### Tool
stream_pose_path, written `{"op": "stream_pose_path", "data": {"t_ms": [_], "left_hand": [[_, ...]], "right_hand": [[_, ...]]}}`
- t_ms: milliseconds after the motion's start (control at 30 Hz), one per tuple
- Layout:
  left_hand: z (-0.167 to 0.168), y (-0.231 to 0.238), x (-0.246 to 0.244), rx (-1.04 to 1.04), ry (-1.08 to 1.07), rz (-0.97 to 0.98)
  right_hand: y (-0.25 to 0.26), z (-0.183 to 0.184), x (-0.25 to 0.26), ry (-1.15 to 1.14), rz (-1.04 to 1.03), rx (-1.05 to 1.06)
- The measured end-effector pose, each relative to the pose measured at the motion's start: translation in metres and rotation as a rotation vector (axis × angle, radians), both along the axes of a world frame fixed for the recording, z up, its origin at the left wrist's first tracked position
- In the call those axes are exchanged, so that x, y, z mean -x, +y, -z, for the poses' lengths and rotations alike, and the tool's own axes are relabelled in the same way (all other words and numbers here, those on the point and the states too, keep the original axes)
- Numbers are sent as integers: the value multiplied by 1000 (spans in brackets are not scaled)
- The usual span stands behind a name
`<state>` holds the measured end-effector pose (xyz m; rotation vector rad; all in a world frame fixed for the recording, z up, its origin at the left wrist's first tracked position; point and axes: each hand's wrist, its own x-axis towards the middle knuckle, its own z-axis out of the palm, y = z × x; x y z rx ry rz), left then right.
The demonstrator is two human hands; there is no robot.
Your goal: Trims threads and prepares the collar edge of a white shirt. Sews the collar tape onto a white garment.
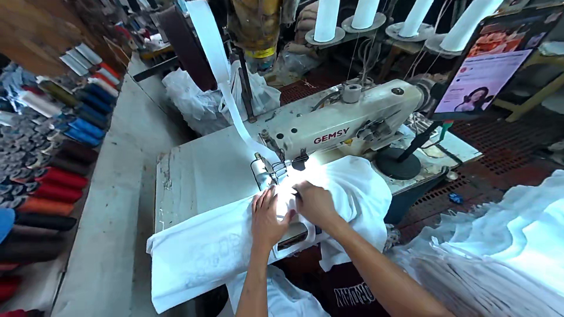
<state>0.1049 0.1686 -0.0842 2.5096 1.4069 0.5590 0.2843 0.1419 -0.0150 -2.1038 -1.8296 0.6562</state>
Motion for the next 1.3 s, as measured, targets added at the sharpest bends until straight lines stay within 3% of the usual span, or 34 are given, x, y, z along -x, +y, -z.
{"op": "stream_pose_path", "data": {"t_ms": [100, 367, 867, 1033, 1167, 1300], "left_hand": [[0, 2, 2, 22, -69, -1], [-9, 12, 0, 78, 28, -24], [-7, 25, -8, 61, 132, -53], [-9, 56, -9, 102, 157, -48], [-9, 72, -8, 41, 20, -88], [-30, 42, -25, 118, -564, -280]], "right_hand": [[9, 27, 21, 73, -97, -39], [15, 31, 43, -280, -123, -32], [23, 35, 35, -297, -140, -61], [11, 33, 31, -242, -143, -38], [11, 31, 24, -190, -150, -35], [23, 41, 12, -125, -164, -161]]}}
